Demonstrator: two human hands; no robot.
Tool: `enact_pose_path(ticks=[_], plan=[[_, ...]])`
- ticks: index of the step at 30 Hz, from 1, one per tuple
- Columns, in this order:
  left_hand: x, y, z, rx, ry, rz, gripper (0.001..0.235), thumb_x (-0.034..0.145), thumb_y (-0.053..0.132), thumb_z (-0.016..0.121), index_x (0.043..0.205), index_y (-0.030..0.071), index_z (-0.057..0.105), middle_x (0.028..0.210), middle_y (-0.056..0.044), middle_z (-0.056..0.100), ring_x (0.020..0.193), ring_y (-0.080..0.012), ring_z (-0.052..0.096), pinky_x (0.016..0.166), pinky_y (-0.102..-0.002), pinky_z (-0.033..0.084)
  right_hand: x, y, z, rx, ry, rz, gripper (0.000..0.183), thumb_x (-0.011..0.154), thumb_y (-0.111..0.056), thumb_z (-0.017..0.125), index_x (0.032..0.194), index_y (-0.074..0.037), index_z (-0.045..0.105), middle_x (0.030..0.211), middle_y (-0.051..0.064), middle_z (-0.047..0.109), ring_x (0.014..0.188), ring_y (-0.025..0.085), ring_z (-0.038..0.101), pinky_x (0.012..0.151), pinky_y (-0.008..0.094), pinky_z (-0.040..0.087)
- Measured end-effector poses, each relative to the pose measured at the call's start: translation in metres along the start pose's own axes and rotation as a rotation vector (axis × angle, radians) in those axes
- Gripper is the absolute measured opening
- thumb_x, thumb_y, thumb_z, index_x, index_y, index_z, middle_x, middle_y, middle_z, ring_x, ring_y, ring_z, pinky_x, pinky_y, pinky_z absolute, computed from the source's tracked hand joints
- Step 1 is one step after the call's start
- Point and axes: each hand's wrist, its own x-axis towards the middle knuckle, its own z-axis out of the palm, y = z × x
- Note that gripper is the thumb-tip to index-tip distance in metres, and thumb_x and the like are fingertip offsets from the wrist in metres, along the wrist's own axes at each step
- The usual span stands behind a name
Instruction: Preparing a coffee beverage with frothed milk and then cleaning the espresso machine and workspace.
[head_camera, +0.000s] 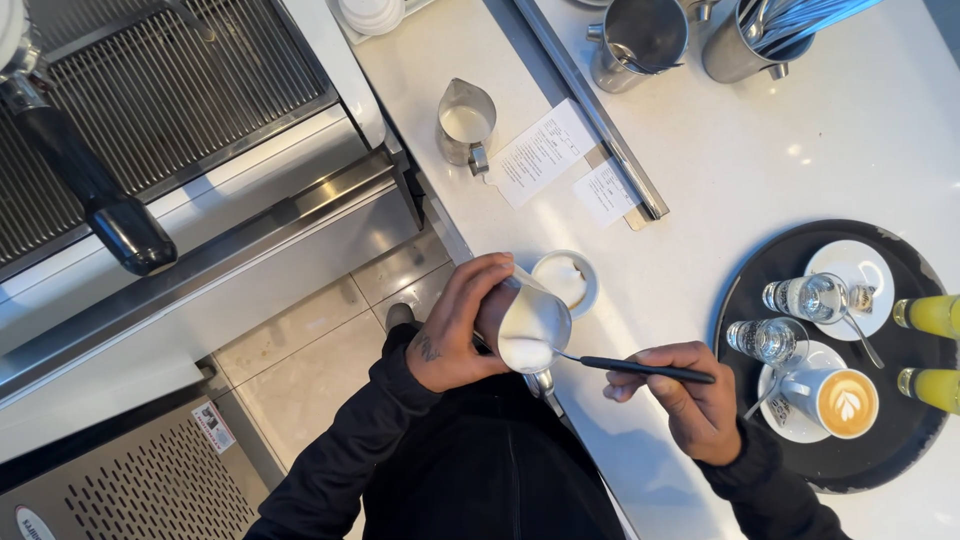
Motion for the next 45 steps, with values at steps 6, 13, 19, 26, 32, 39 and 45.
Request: enact_pose_path(ticks=[6, 13, 19, 26, 32, 39, 45], plan=[[0.002, 0.002, 0.005, 0.065, 0.082, -0.102, 0.109, 0.067, 0.018, 0.097, 0.154, 0.007, 0.034, 0.157, -0.017, 0.036, 0.146, -0.0380, 0.045, 0.118, -0.044, 0.047, 0.005, 0.000, 0.026, 0.463, 0.265, 0.122, 0.020, 0.112, -0.014, 0.047, 0.124, 0.002, 0.048, 0.097, 0.026, 0.070, 0.079, 0.026, 0.070, 0.076, 0.045, 0.065], [0.000, -0.012, 0.010, 0.114, 0.167, -0.153, 0.109, 0.064, 0.016, 0.097, 0.153, 0.006, 0.035, 0.155, -0.017, 0.038, 0.145, -0.0375, 0.046, 0.119, -0.046, 0.045, 0.018, 0.021, 0.000, 0.699, 0.393, 0.203, 0.025, 0.119, -0.019, 0.044, 0.124, 0.003, 0.054, 0.092, 0.020, 0.069, 0.075, 0.020, 0.066, 0.071, 0.039, 0.061], [-0.009, -0.025, 0.005, 0.185, 0.237, -0.204, 0.106, 0.065, 0.017, 0.097, 0.152, 0.006, 0.037, 0.154, -0.018, 0.039, 0.144, -0.0380, 0.046, 0.118, -0.045, 0.046, 0.022, 0.033, -0.044, 0.625, 0.413, 0.198, 0.025, 0.118, -0.020, 0.045, 0.124, 0.001, 0.056, 0.096, 0.017, 0.070, 0.081, 0.019, 0.068, 0.078, 0.036, 0.061], [-0.022, -0.027, -0.002, 0.226, 0.325, -0.238, 0.106, 0.065, 0.016, 0.096, 0.152, 0.006, 0.037, 0.154, -0.017, 0.042, 0.144, -0.0359, 0.047, 0.119, -0.044, 0.045, 0.032, 0.052, -0.066, 0.482, 0.298, 0.359, 0.026, 0.115, -0.021, 0.044, 0.123, 0.002, 0.055, 0.101, 0.019, 0.070, 0.084, 0.021, 0.070, 0.085, 0.041, 0.062], [-0.025, -0.021, 0.000, 0.218, 0.341, -0.256, 0.107, 0.065, 0.017, 0.097, 0.152, 0.006, 0.036, 0.154, -0.017, 0.041, 0.145, -0.0364, 0.046, 0.119, -0.044, 0.044, 0.041, 0.047, -0.072, 0.370, 0.202, 0.399, 0.024, 0.113, -0.019, 0.046, 0.122, 0.001, 0.052, 0.104, 0.021, 0.070, 0.089, 0.024, 0.071, 0.088, 0.043, 0.061], [-0.028, -0.018, 0.002, 0.225, 0.354, -0.255, 0.107, 0.065, 0.018, 0.097, 0.152, 0.007, 0.036, 0.154, -0.017, 0.042, 0.143, -0.0359, 0.048, 0.118, -0.044, 0.046, 0.046, 0.041, -0.086, 0.208, 0.101, 0.439, 0.022, 0.108, -0.014, 0.048, 0.122, 0.002, 0.053, 0.106, 0.024, 0.071, 0.094, 0.029, 0.074, 0.088, 0.043, 0.057], [-0.028, -0.016, 0.001, 0.234, 0.364, -0.240, 0.107, 0.065, 0.019, 0.097, 0.152, 0.007, 0.037, 0.154, -0.017, 0.042, 0.143, -0.0362, 0.049, 0.117, -0.045, 0.046, 0.062, 0.029, -0.095, 0.060, 0.076, 0.351, 0.020, 0.103, -0.008, 0.047, 0.119, 0.003, 0.054, 0.110, 0.023, 0.070, 0.099, 0.028, 0.073, 0.095, 0.045, 0.060]])
